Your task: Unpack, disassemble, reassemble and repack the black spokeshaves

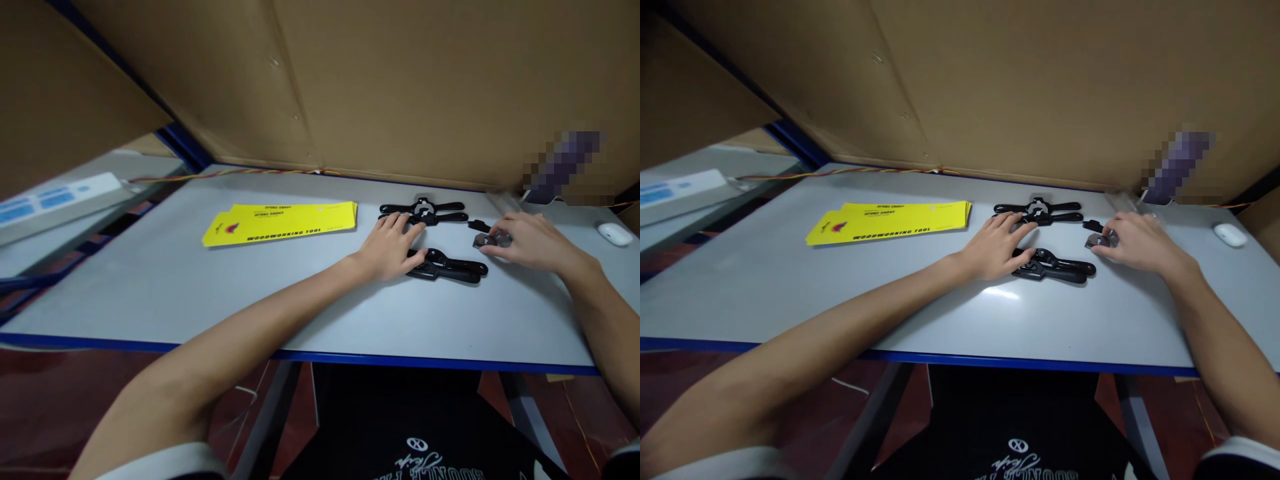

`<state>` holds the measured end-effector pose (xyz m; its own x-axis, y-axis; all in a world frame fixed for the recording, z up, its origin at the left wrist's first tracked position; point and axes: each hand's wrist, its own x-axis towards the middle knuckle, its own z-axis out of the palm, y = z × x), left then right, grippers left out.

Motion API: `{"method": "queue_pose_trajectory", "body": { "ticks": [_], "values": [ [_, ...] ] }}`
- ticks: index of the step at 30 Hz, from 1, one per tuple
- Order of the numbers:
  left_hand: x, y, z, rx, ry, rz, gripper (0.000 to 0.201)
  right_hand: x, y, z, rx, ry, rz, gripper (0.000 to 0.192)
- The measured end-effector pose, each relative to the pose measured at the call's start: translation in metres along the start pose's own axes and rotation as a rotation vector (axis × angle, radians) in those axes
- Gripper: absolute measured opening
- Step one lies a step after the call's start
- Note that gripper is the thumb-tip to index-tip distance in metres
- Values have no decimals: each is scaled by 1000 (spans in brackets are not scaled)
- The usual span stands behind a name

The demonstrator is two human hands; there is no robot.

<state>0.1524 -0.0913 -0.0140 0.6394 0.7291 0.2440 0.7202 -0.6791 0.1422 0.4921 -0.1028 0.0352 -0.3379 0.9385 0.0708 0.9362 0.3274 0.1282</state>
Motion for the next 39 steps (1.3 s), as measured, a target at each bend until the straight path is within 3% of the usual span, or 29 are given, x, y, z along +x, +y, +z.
{"method": "queue_pose_trajectory", "body": {
  "ticks": [10, 14, 21, 27, 32, 39],
  "values": [
    [0, 1, 0, -5, 24, 12, 67, -2, -5, 3, 36, 47, 36, 45],
    [2, 3, -5, 64, -12, 37, 65, -4, -20, -8, 100, 153, 29, 40],
    [3, 9, -13, 129, -49, 60, 58, -7, -65, -9, 250, 245, -238, 36],
    [3, 8, -13, 83, -21, 108, 52, -7, -75, 3, 376, 223, -283, 28],
    [3, 6, -12, 60, -50, 143, 52, -7, -73, 9, 379, 206, -300, 37],
    [3, 1, -8, 2, 6, 202, 45, -4, -72, 14, 436, 154, -329, 41]
  ]
}}
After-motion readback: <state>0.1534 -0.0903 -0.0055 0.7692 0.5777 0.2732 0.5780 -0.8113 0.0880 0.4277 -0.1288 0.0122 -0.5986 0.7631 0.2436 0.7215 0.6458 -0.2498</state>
